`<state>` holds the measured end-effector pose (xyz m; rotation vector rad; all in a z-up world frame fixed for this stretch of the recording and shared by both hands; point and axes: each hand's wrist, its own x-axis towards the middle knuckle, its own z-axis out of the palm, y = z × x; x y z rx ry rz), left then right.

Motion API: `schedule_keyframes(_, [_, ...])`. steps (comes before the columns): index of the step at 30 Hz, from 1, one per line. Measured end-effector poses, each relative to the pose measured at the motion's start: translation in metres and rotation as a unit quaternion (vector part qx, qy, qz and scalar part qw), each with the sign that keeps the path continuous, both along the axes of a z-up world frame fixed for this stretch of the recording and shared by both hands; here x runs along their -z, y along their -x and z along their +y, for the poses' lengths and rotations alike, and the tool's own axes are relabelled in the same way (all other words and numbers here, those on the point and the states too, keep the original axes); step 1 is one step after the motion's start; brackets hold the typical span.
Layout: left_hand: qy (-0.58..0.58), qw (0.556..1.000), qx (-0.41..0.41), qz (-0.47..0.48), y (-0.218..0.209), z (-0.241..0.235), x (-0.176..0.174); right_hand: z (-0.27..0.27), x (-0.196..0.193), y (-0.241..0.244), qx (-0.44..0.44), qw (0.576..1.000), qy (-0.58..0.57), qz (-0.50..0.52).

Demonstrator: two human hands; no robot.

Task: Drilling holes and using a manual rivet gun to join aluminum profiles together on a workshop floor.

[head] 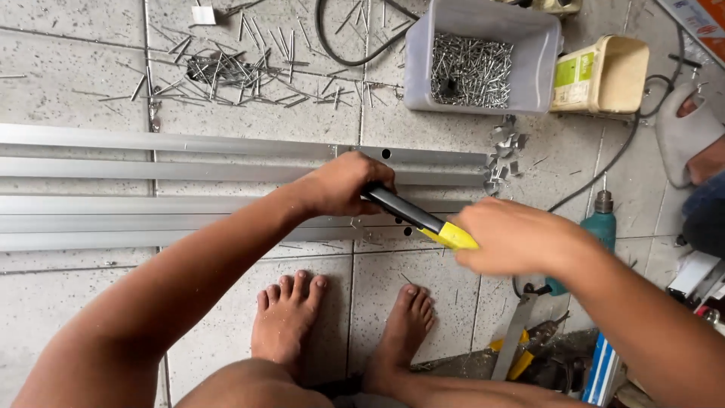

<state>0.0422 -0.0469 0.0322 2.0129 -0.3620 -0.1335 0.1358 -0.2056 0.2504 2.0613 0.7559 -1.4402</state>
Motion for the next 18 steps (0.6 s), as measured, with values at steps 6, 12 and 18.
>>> schedule_keyframes(6, [0.054,0.997,-0.056,-0.002,-0.001,0.009,-0.006,-0.064,0.103,-0.014,0.154,0.976,-0.152,0.038])
schedule_keyframes(12, [0.029,0.998,-0.054,-0.022,0.001,0.009,-0.012,-0.094,0.183,-0.008,0.111,0.955,-0.252,-0.109])
schedule_keyframes(18, [-0.022,1.000,-0.009,0.001,0.001,0.002,-0.003,-0.047,0.056,-0.005,-0.031,0.998,-0.043,-0.046])
